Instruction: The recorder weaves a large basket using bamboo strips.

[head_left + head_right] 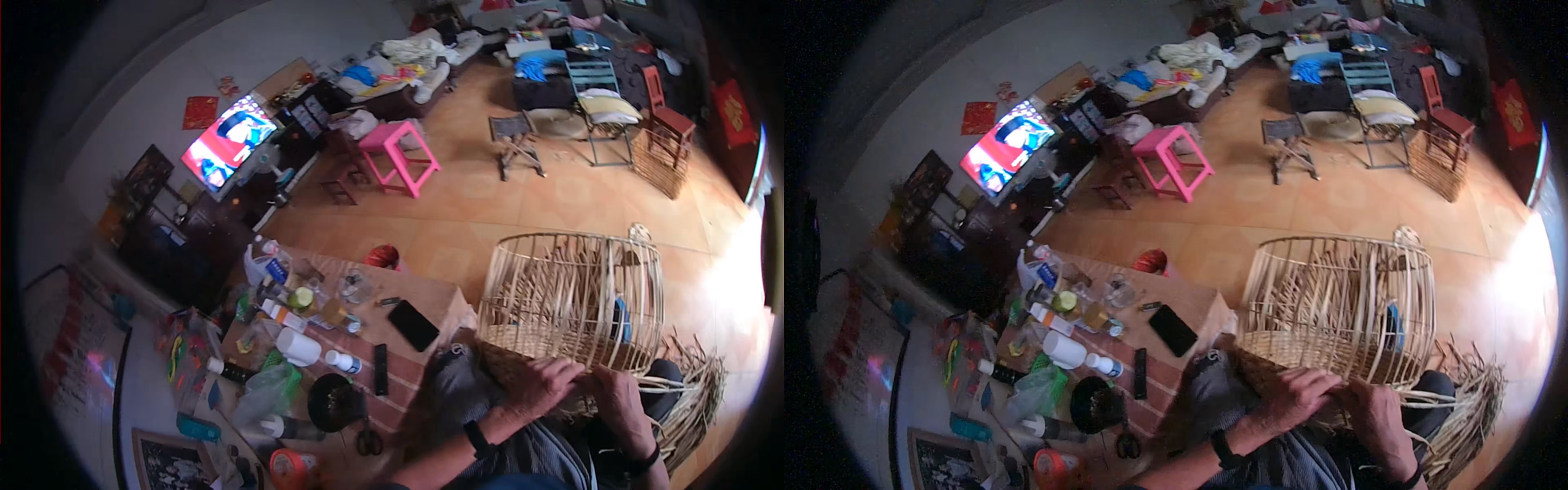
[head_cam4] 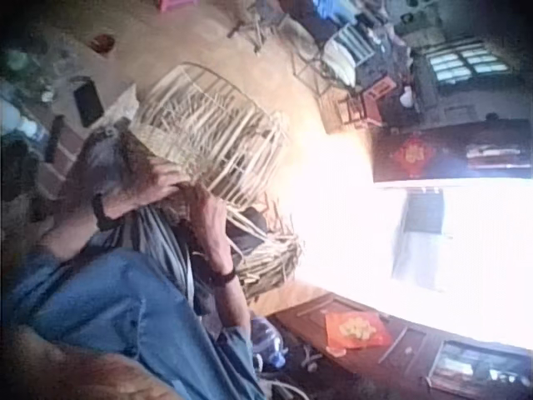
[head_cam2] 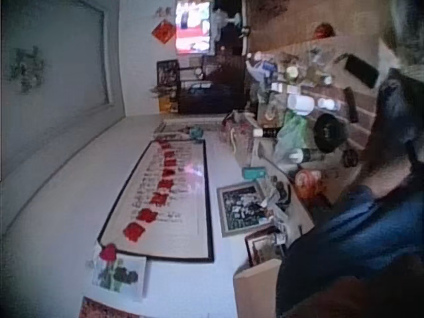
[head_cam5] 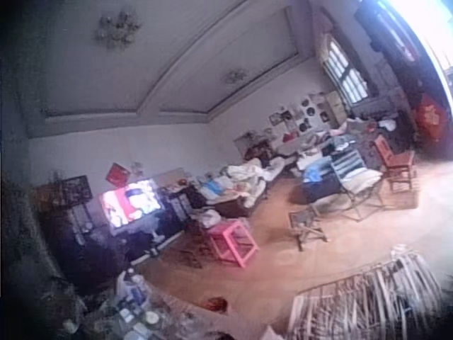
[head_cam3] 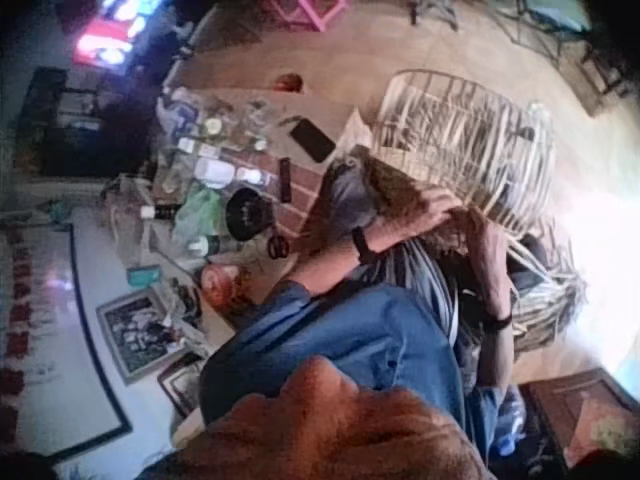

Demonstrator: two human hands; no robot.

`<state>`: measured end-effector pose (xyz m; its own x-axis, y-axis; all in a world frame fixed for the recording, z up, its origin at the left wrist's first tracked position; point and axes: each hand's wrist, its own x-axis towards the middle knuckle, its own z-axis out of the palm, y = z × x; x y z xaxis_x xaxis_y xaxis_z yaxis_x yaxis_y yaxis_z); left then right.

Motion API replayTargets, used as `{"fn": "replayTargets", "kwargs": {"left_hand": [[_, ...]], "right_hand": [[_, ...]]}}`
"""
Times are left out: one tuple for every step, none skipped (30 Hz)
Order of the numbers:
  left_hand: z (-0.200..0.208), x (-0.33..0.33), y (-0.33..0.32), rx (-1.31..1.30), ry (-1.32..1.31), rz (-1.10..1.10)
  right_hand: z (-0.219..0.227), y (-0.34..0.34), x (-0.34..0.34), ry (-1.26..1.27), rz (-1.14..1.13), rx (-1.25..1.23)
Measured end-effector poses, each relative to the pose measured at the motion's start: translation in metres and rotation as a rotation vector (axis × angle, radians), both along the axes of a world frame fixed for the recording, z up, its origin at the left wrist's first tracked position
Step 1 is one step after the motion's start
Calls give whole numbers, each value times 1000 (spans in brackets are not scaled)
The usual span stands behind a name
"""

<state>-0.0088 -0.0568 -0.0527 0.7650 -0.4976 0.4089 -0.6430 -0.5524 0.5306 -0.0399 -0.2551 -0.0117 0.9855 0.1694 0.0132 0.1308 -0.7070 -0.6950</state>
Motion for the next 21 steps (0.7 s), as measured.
{"fn": "replayTargets", "kwargs": {"left_hand": [[-3, 0, -1, -30, -9, 11], [-5, 1, 0, -26, -33, 32], [-6, 2, 1, -17, 8, 4], [-6, 3, 2, -9, 48, -25], [-5, 4, 3, -8, 39, -17], [-5, 4, 4, 4, 6, -21], [-5, 4, 5, 4, -23, -39], [-5, 4, 6, 41, -14, -36], [-5, 4, 6, 67, -6, -24], [-7, 4, 6, 47, -46, -26], [-10, 4, 6, 27, -83, -30], [-13, 4, 5, 27, -78, -25], [-16, 5, 5, 26, -85, -26], [-19, 7, 4, 26, -93, -28], [-21, 7, 4, 28, -88, -27], [-23, 8, 3, 12, -100, -14], [-24, 9, 3, -5, -113, 1], [-24, 10, 2, -5, -112, 3], [-24, 10, 1, -10, -83, 21], [-23, 10, 0, -13, -55, 36], [-21, 9, -1, -6, -55, 30]], "right_hand": [[1, 0, 1, 31, -5, 29], [1, -1, 2, 34, -7, 46], [2, -2, 3, 34, 3, 42], [3, -4, 4, 125, -10, 79], [4, -7, 5, 215, -22, 114], [5, -11, 7, 396, -31, 138], [8, -17, 7, 381, -12, 131], [10, -23, 6, 470, 53, 266], [13, -30, 2, 603, 42, 361], [17, -38, -3, 813, -82, 566], [19, -46, -9, 799, -64, 595], [21, -54, -15, 783, -110, 676], [21, -61, -21, 757, -125, 773], [24, -75, -24, 720, -129, 693], [28, -91, -29, 642, -47, 881], [21, -90, -33, 334, -159, 851], [17, -94, -33, 83, -190, 844], [13, -95, -33, 9, -243, 831], [8, -93, -29, 106, -479, 1139], [6, -89, -27, 183, -776, 1434], [-2, -74, -22, 235, -580, 1100]]}}
